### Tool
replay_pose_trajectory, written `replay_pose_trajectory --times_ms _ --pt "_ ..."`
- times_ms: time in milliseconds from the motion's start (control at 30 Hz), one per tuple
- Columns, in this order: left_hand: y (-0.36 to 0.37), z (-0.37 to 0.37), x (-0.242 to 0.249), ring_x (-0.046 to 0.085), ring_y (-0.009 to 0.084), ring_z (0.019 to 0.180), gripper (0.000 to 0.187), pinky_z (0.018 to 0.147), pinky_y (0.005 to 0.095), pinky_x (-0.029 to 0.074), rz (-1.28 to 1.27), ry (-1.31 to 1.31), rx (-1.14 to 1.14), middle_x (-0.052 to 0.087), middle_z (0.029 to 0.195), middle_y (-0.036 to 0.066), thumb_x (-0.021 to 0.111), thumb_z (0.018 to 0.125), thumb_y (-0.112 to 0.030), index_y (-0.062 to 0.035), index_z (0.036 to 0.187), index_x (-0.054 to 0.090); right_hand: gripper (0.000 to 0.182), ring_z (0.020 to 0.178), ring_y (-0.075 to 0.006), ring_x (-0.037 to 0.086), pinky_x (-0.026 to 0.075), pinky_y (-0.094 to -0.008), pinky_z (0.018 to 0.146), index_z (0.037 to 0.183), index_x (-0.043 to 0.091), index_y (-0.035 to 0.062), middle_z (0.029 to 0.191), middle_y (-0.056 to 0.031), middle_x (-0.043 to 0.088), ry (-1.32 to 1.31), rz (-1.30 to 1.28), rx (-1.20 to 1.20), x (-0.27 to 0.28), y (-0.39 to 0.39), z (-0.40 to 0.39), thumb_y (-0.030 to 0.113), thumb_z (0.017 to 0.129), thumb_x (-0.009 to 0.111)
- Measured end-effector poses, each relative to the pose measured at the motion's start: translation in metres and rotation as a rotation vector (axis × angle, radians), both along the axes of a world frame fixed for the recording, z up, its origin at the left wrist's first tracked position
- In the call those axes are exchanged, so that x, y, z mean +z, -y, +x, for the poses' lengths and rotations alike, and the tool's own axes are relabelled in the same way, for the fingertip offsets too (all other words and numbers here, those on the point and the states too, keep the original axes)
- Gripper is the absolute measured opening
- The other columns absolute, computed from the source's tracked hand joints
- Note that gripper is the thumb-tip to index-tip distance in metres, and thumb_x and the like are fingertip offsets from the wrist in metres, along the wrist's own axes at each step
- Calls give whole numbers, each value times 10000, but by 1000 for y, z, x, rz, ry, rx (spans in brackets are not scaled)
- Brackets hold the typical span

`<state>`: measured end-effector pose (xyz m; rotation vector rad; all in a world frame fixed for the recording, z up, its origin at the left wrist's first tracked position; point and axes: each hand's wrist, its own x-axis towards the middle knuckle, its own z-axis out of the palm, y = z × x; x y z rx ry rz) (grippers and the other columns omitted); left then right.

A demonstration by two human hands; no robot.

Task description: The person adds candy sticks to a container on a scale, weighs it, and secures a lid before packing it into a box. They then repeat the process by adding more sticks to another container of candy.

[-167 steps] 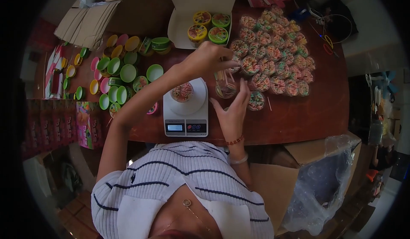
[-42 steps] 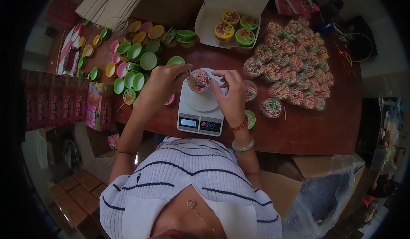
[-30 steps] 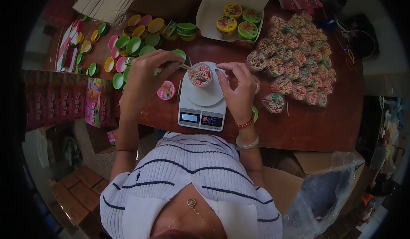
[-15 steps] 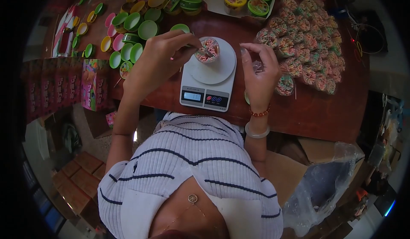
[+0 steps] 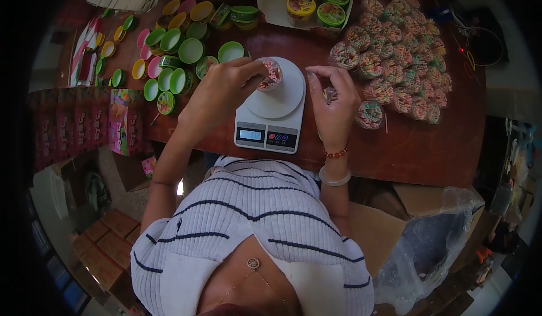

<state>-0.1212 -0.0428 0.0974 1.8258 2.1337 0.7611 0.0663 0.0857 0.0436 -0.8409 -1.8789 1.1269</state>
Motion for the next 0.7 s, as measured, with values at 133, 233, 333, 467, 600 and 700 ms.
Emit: replay_pose_trajectory --times_ms 133,233,333,467,600,700 --pt "0 -2 -5 715 377 824 181 725 453 572 42 89 -55 718 974 164 708 935 -137 -28 1078 695 109 833 -190 677 515 -300 730 1030 755 33 982 -71 714 0 67 17 -3 0 0 30 922 743" --pt "5 -20 2 711 368 780 199 730 434 582 158 158 104 727 957 151 746 919 -166 -32 1064 718 112 821 -176 670 509 -289 710 1036 757 35 981 -65 713 11 38 17 -4 -1 1 31 925 739" --pt "11 -57 -8 719 391 800 141 727 464 581 88 53 226 739 922 186 711 919 -106 -18 1029 726 111 805 -166 659 504 -283 694 1037 758 37 976 -60 711 32 61 -17 -5 -6 5 30 928 735" --pt "10 -67 -63 720 415 816 109 746 491 588 -136 7 155 737 877 217 695 897 -66 -18 990 728 106 791 -162 653 503 -281 687 1032 761 42 966 -61 707 28 118 -12 -5 -8 0 38 929 739" --pt "19 -65 -88 737 360 826 193 770 449 582 -258 -30 78 757 866 162 714 861 -68 -2 1042 691 97 812 -189 686 527 -309 716 1023 761 51 962 -75 716 41 205 -29 -4 -11 -2 53 929 739" --pt "23 -63 -92 742 354 832 233 778 454 588 -284 -48 132 766 859 142 737 846 -86 -13 1053 658 102 838 -222 713 546 -337 743 1020 755 49 947 -88 731 98 218 31 8 -31 -34 80 923 747"
